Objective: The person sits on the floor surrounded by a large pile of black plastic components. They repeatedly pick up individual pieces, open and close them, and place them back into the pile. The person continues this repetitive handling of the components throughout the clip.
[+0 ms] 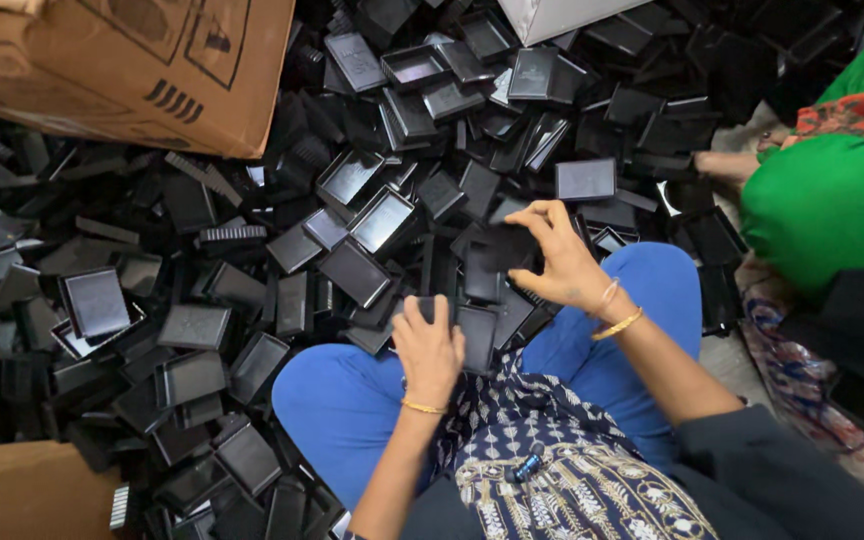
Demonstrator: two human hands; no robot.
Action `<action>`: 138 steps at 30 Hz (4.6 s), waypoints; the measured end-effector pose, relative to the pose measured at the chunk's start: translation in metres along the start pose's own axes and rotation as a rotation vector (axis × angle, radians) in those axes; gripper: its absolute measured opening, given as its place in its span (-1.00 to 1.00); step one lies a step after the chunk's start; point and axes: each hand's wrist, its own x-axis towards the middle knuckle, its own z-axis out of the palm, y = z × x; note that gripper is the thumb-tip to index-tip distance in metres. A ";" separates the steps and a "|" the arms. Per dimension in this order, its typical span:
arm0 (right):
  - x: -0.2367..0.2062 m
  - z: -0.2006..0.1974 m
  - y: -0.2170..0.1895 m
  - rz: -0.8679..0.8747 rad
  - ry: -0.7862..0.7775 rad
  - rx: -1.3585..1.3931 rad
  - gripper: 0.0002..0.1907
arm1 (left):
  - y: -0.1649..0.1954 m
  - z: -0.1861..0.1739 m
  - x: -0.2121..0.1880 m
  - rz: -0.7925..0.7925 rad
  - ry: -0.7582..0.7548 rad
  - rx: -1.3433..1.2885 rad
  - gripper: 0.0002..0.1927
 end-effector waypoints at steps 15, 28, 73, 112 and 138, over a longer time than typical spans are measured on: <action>-0.032 0.023 -0.016 0.049 -0.231 1.126 0.06 | 0.005 -0.049 0.017 0.243 0.108 -0.968 -0.33; -0.035 0.021 -0.027 0.105 -0.052 1.123 -0.04 | 0.017 -0.060 0.016 0.411 0.087 -0.961 -0.31; 0.106 0.121 0.069 -0.092 0.009 -0.293 -0.37 | -0.051 -0.041 0.093 0.071 0.330 -0.658 -0.54; 0.021 0.086 0.042 -0.356 -0.187 -0.228 -0.68 | -0.060 0.012 0.076 -0.028 0.151 -1.393 -0.35; -0.042 0.058 -0.002 -0.018 -0.247 0.955 0.00 | -0.003 -0.046 0.009 0.276 0.116 -0.896 -0.33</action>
